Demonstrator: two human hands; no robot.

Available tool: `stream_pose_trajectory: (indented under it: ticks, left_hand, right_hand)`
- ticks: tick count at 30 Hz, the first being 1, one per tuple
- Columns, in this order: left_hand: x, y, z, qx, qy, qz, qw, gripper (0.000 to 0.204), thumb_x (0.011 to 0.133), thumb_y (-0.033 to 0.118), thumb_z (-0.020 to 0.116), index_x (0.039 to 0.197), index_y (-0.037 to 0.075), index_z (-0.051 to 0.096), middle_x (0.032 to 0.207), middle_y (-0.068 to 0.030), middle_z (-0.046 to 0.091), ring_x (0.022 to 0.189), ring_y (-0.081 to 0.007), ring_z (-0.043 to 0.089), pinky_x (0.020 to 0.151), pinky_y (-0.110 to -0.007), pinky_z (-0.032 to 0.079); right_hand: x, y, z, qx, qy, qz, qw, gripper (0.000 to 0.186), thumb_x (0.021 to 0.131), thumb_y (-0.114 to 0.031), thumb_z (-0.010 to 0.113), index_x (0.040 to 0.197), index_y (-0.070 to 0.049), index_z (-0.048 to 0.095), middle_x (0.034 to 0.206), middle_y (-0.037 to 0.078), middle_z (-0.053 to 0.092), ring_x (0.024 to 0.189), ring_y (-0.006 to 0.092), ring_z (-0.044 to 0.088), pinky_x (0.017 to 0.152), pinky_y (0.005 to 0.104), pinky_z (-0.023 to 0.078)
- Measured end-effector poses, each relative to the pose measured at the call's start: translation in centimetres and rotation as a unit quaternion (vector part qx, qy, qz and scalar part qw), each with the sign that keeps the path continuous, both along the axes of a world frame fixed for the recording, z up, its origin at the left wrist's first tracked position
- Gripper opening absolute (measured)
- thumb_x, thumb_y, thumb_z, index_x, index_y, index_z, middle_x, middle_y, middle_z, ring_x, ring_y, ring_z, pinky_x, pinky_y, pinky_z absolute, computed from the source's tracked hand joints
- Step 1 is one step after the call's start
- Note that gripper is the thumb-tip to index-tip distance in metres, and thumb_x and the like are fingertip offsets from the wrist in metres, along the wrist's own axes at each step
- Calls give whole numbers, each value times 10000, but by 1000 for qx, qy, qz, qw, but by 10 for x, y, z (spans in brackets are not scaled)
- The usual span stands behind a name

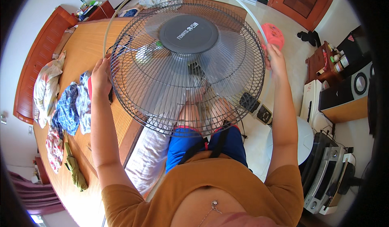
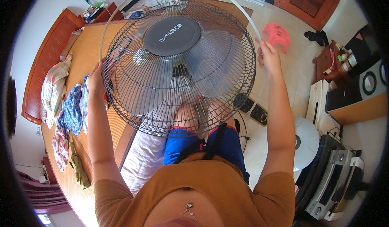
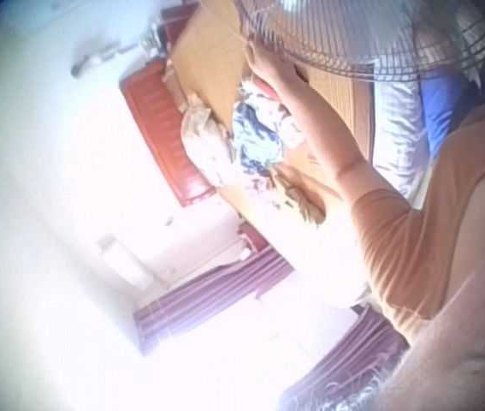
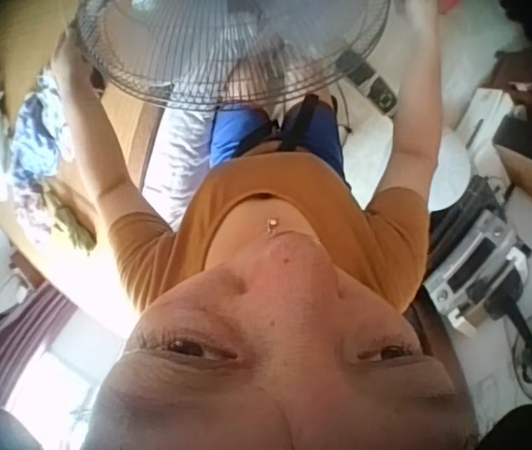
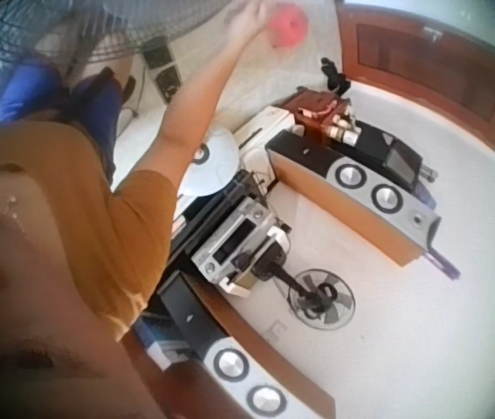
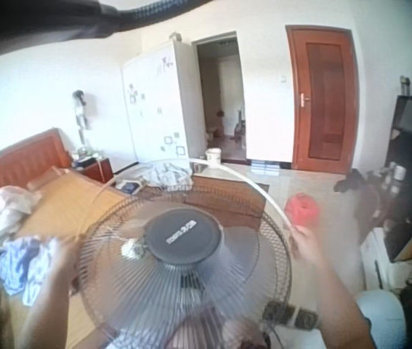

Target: The person reassembles a floor fan by placing the plastic ring around the outer edges of the front and back grilles and then tightening a screw on a small plastic bracket using a screwdriver.

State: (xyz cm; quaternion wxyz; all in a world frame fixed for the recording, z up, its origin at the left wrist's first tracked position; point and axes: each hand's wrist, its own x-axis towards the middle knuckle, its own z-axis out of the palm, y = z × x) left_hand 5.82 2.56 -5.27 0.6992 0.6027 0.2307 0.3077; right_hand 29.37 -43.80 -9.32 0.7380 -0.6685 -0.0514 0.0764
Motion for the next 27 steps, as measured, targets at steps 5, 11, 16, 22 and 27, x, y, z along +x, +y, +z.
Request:
stream_pose_trajectory:
  ticks: [5,11,16,22,27]
  left_hand:
    - [7,-16,7,-4,6,-34,999,323,934,132,365,1182,-56,453,1049,-133,582,870,-202,605,735,-295,509]
    - [15,-27,11,-18,-8,-39,999,354,937,161,353,1202,-57,439,1118,-172,556,955,-278,596,769,-366,516]
    - [1,-18,5,89,34,-3,995,349,931,156,361,1174,-71,466,1109,-166,566,949,-267,596,766,-374,519]
    - [-2,-34,4,-59,9,18,998,378,929,200,359,1179,-61,469,1133,-162,550,961,-256,586,794,-377,511]
    - [0,-38,12,-26,-9,-44,999,387,931,195,330,1212,-55,423,1171,-173,520,1003,-277,568,808,-395,505]
  right_hand:
    - [-24,22,-8,40,-8,-71,997,300,912,-246,476,1120,-49,564,698,-42,464,429,31,363,370,173,254]
    - [-45,22,-3,29,20,-158,987,306,911,-181,466,1125,21,546,915,31,602,745,67,552,656,180,442]
    - [-54,35,4,18,12,-170,985,270,899,-248,466,1069,-69,573,610,-38,457,460,27,388,384,154,289]
    - [-56,35,-3,84,9,-166,983,301,892,-207,465,1143,-61,546,622,-32,436,486,24,365,407,143,288]
    - [-59,27,-3,91,13,-150,984,320,890,-206,462,1168,-59,523,640,-25,461,491,35,393,417,160,310]
